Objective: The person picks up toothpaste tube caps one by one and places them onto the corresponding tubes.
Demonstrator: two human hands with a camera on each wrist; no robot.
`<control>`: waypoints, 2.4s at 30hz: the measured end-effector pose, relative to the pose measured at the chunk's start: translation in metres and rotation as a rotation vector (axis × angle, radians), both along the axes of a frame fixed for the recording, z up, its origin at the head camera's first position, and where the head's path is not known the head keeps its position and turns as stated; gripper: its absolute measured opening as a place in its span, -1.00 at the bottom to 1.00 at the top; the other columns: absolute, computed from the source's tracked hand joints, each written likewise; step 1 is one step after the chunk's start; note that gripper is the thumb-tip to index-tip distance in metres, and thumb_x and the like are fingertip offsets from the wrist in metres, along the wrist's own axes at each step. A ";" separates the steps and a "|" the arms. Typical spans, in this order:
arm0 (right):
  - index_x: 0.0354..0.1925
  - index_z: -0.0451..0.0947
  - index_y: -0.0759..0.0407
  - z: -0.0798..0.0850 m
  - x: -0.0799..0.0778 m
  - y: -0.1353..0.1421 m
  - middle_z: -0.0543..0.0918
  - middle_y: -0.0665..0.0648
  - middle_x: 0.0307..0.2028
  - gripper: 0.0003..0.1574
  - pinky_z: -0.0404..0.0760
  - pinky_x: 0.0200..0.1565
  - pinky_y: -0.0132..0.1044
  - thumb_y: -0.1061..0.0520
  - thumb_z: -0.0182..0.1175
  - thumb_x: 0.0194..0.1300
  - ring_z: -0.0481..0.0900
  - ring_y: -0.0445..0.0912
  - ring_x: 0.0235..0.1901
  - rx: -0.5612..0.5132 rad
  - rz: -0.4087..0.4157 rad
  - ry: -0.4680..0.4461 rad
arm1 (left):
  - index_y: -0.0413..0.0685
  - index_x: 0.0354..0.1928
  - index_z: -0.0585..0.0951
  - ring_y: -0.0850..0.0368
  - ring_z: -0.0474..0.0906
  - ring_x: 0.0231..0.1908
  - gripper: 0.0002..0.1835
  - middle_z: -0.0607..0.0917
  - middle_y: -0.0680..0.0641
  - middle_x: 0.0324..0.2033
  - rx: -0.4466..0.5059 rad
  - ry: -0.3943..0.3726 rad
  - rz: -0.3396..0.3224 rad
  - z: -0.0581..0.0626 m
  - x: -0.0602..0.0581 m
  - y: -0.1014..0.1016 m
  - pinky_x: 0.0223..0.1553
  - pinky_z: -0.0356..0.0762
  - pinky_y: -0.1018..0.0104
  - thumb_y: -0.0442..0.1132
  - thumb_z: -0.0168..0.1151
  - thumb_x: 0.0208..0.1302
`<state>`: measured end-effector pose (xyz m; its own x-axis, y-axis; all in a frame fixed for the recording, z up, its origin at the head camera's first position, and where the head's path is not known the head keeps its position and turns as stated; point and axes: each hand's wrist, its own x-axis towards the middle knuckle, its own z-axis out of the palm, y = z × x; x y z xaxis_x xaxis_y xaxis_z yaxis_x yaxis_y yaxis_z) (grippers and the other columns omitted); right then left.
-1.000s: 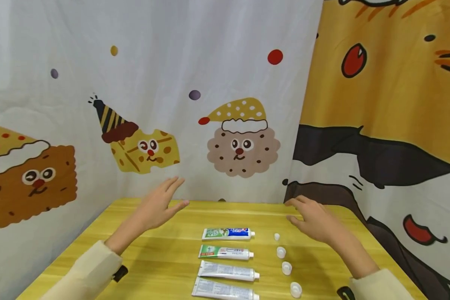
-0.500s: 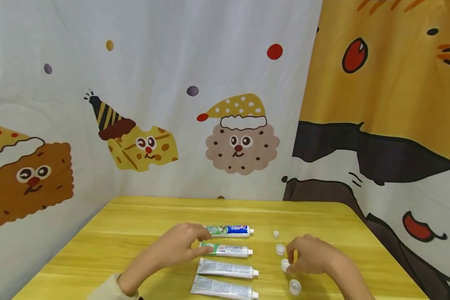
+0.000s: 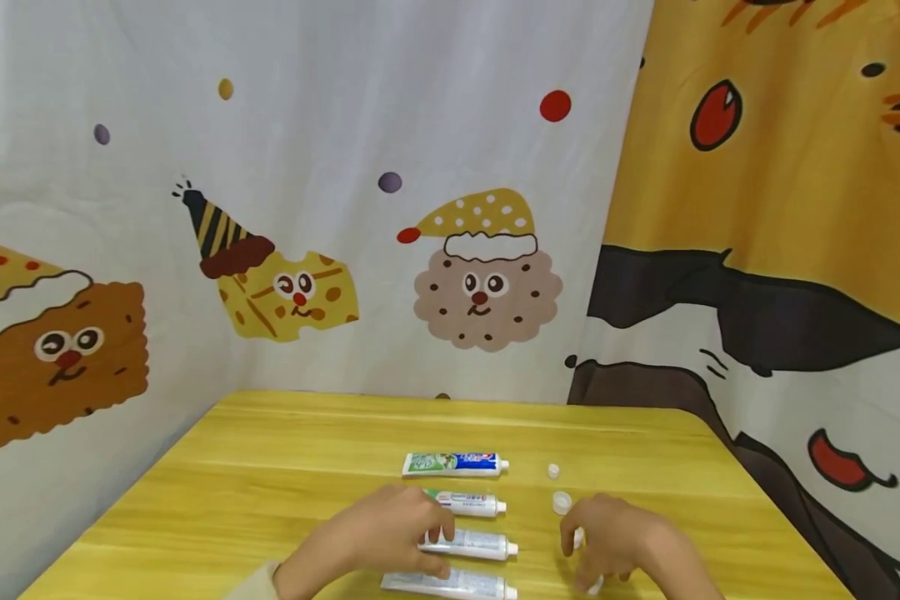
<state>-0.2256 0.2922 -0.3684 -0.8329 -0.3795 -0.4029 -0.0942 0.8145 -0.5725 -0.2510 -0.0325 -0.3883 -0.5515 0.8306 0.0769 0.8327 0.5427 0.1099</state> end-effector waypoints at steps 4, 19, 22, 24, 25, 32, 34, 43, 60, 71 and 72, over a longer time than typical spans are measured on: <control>-0.22 0.67 0.05 -0.002 -0.001 -0.007 0.60 0.17 -0.48 -0.66 0.55 -0.54 -0.20 0.37 0.49 0.07 0.54 0.00 -0.56 0.028 -0.030 0.000 | 0.23 -0.16 0.76 0.56 0.46 -0.44 -0.67 0.71 0.31 -0.41 -0.026 0.003 0.011 -0.002 0.002 0.002 -0.38 0.41 0.64 0.21 0.49 0.16; -0.43 0.64 0.13 -0.013 -0.004 -0.012 0.60 0.14 -0.48 -0.65 0.36 -0.53 -0.36 0.51 0.42 -0.11 0.36 -0.13 -0.67 0.082 -0.011 -0.022 | 0.26 -0.39 0.72 0.45 0.21 -0.57 -0.76 0.44 0.37 -0.60 -0.076 0.005 -0.019 -0.024 0.003 0.009 -0.50 0.26 0.59 0.14 0.55 0.10; -0.45 0.63 0.14 -0.015 -0.003 -0.013 0.61 0.12 -0.50 -0.66 0.38 -0.53 -0.38 0.52 0.41 -0.12 0.41 -0.14 -0.66 0.084 -0.005 -0.025 | 0.28 -0.49 0.65 0.42 0.15 -0.56 -0.74 0.38 0.36 -0.62 -0.097 0.034 -0.018 -0.025 0.003 0.010 -0.48 0.23 0.56 0.08 0.61 0.02; -0.46 0.62 0.15 -0.016 -0.003 -0.013 0.61 0.11 -0.53 -0.67 0.40 -0.54 -0.39 0.52 0.41 -0.10 0.44 -0.14 -0.66 0.087 -0.001 -0.028 | 0.28 -0.56 0.58 0.40 0.12 -0.56 -0.68 0.34 0.35 -0.64 -0.112 0.047 -0.013 -0.026 0.004 0.010 -0.46 0.21 0.53 0.04 0.63 -0.03; -0.47 0.61 0.14 -0.017 -0.003 -0.013 0.61 0.10 -0.54 -0.67 0.40 -0.54 -0.40 0.51 0.41 -0.09 0.45 -0.16 -0.65 0.099 0.003 -0.025 | 0.27 -0.59 0.53 0.38 0.10 -0.56 -0.63 0.32 0.33 -0.64 -0.120 0.057 -0.012 -0.026 0.004 0.010 -0.45 0.20 0.52 0.04 0.64 -0.05; -0.43 0.59 0.05 -0.012 -0.001 -0.004 0.53 -0.06 -0.59 -0.68 0.38 -0.49 -0.44 0.44 0.35 -0.07 0.40 -0.27 -0.62 0.057 0.121 0.026 | 0.27 -0.65 0.45 0.37 0.06 -0.58 -0.57 0.33 0.34 -0.64 -0.137 0.108 -0.035 -0.027 0.005 0.012 -0.48 0.13 0.52 0.00 0.63 -0.06; -0.40 0.60 0.06 -0.009 -0.001 -0.001 0.52 -0.07 -0.57 -0.69 0.38 -0.46 -0.43 0.43 0.34 -0.04 0.38 -0.29 -0.58 0.005 0.156 0.036 | 0.27 -0.64 0.48 0.38 0.07 -0.59 -0.59 0.35 0.36 -0.64 -0.138 0.104 -0.039 -0.027 0.006 0.011 -0.51 0.13 0.52 0.05 0.61 -0.02; -0.31 0.58 0.02 0.004 -0.002 -0.001 0.51 -0.13 -0.47 -0.76 0.43 -0.42 -0.42 0.30 0.39 0.10 0.40 -0.34 -0.48 -0.106 0.257 0.115 | 0.27 -0.49 0.61 0.45 0.15 -0.58 -0.69 0.38 0.36 -0.60 -0.110 0.004 -0.098 -0.021 0.006 0.009 -0.49 0.15 0.56 0.15 0.57 0.08; -0.09 0.63 0.01 0.041 -0.006 0.000 0.70 -0.04 -0.18 -0.77 0.66 -0.26 -0.36 0.22 0.35 0.28 0.61 -0.29 -0.32 -0.185 0.224 0.306 | 0.18 -0.22 0.68 0.53 0.41 -0.45 -0.77 0.58 0.36 -0.43 0.077 -0.222 -0.104 -0.001 -0.007 0.009 -0.39 0.41 0.67 -0.14 0.54 0.08; 0.11 0.64 -0.02 0.074 -0.003 -0.026 0.72 -0.03 -0.08 -0.62 0.70 -0.10 -0.36 0.20 0.37 0.35 0.67 -0.25 -0.20 -0.350 0.113 0.765 | 0.17 -0.09 0.69 0.54 0.56 -0.32 -0.64 0.70 0.32 -0.32 0.210 -0.301 -0.047 0.011 -0.014 0.009 -0.25 0.52 0.61 -0.17 0.57 0.03; 0.08 0.66 -0.05 0.074 -0.002 -0.029 0.73 -0.07 -0.08 -0.64 0.69 -0.11 -0.36 0.20 0.37 0.34 0.66 -0.25 -0.20 -0.352 0.105 0.792 | 0.18 -0.08 0.70 0.54 0.56 -0.32 -0.62 0.69 0.32 -0.32 0.220 -0.300 -0.038 0.010 -0.014 0.008 -0.25 0.52 0.61 -0.18 0.57 0.02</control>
<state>-0.2277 0.2632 -0.2942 -0.7719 -0.4634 0.4352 -0.6357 0.5676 -0.5232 -0.2653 -0.0243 -0.3785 -0.5453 0.8327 0.0957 0.7651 0.4479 0.4626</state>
